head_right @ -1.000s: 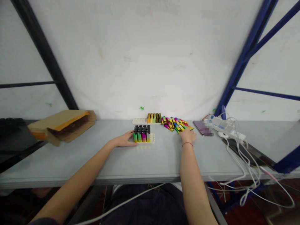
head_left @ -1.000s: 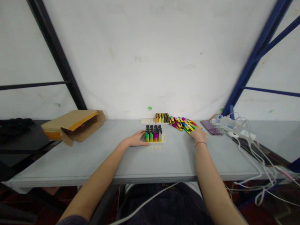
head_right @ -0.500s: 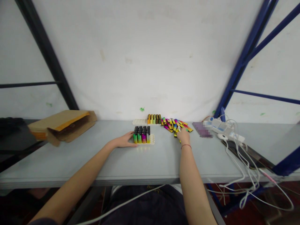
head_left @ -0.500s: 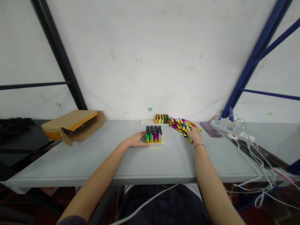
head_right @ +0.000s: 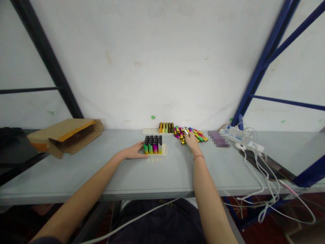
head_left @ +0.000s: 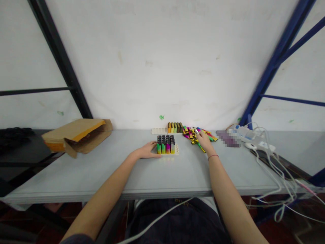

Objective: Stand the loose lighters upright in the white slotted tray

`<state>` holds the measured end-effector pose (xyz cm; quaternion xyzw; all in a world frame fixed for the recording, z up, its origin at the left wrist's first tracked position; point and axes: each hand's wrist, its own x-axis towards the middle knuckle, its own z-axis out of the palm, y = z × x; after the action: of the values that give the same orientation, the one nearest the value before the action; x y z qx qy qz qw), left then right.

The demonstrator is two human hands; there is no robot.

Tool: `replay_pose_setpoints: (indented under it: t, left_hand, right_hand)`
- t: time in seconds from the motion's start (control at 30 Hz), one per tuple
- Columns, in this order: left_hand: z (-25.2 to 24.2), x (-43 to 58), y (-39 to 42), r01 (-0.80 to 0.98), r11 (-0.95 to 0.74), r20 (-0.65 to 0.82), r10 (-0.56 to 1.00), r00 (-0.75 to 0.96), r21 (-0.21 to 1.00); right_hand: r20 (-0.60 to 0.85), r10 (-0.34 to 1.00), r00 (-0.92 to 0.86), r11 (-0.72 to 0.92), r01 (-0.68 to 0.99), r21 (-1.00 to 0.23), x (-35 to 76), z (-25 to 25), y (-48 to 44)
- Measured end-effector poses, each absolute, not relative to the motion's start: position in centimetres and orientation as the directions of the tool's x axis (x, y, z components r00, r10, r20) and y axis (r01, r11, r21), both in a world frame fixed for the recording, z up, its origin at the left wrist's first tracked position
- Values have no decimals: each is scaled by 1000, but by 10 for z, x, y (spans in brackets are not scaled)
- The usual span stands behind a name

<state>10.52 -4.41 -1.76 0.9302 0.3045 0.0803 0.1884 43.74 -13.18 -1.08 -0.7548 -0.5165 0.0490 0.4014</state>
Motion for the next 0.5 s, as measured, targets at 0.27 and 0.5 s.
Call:
replay_pose_setpoints:
  t: [0.27,0.5]
  left_hand:
    - [-16,105,-45,555,-731,11,609,793,397]
    - [-17,105,-45,532,-744,33,593,804,405]
  right_hand:
    - [504,822,266,242,637,-732,401,-11,-127]
    - [306,908,287,237,250,-939,384,-15,-118]
